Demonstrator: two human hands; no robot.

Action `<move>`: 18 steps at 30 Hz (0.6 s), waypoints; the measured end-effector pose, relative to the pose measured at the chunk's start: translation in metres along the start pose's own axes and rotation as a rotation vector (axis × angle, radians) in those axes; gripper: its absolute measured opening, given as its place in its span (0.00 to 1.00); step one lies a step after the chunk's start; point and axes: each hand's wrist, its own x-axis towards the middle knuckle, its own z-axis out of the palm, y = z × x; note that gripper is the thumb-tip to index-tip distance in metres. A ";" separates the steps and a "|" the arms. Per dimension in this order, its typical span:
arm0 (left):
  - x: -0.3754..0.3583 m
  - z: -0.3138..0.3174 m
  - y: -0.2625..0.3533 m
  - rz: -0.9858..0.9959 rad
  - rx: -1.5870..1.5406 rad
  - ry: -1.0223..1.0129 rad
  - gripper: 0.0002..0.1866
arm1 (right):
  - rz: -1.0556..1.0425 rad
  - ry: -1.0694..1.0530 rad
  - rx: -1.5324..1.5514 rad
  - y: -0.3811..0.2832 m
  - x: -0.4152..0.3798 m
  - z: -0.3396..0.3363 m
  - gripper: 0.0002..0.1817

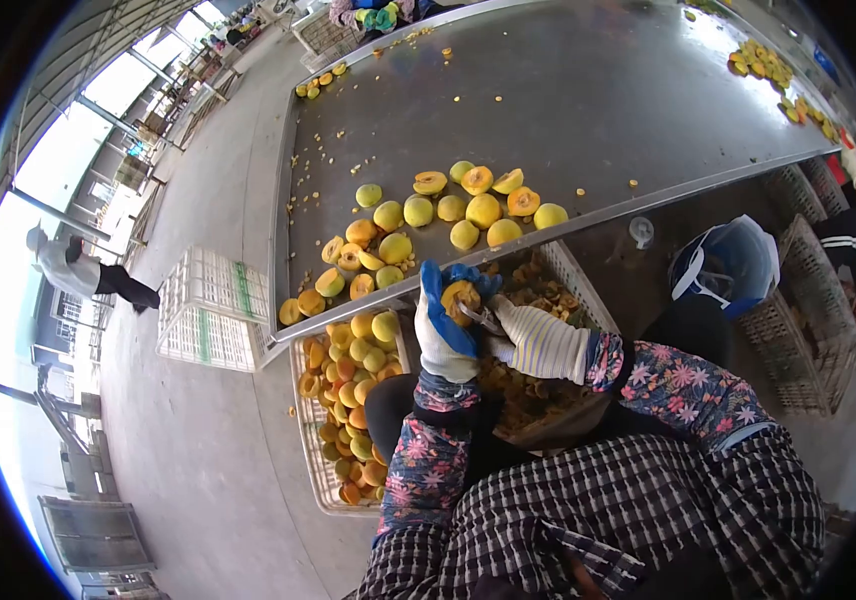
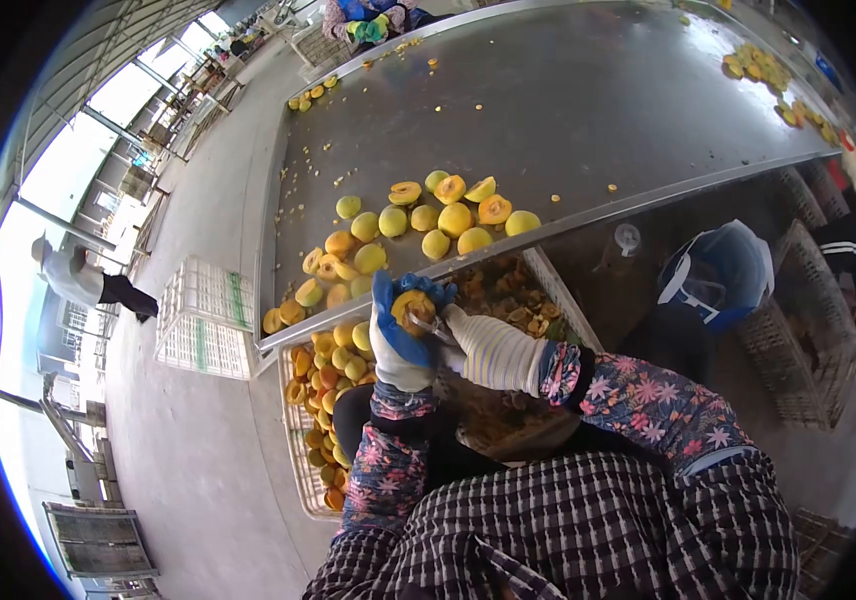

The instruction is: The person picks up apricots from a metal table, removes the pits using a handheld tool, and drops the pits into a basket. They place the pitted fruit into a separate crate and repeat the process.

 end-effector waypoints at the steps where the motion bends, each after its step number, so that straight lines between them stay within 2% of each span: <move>1: 0.001 -0.005 0.001 -0.012 0.091 -0.006 0.22 | 0.051 -0.062 -0.044 0.004 0.000 -0.005 0.22; 2: 0.003 -0.012 0.003 -0.025 0.182 -0.014 0.21 | 0.102 -0.122 -0.090 -0.001 0.005 -0.016 0.21; 3: 0.004 -0.018 0.003 -0.036 0.270 -0.019 0.21 | 0.054 -0.153 -0.288 -0.007 0.006 -0.031 0.20; 6: 0.006 -0.006 -0.001 -0.024 -0.027 0.031 0.21 | 0.038 -0.112 -0.386 -0.002 0.013 -0.025 0.19; 7: 0.009 -0.009 -0.003 -0.051 -0.179 -0.028 0.20 | 0.049 -0.050 -0.317 0.007 0.008 -0.011 0.18; 10: 0.006 -0.007 -0.006 0.023 -0.120 -0.011 0.19 | 0.204 -0.161 -0.173 -0.016 0.007 -0.013 0.24; 14: 0.003 -0.001 -0.003 -0.032 -0.120 0.074 0.17 | -0.019 -0.001 -0.084 -0.014 0.007 -0.008 0.25; 17: -0.002 -0.004 -0.001 0.071 0.330 -0.012 0.18 | 0.169 -0.177 -0.385 -0.016 0.007 -0.023 0.17; 18: -0.006 -0.006 0.000 0.088 0.440 -0.036 0.18 | 0.157 -0.179 -0.407 -0.015 0.005 -0.026 0.17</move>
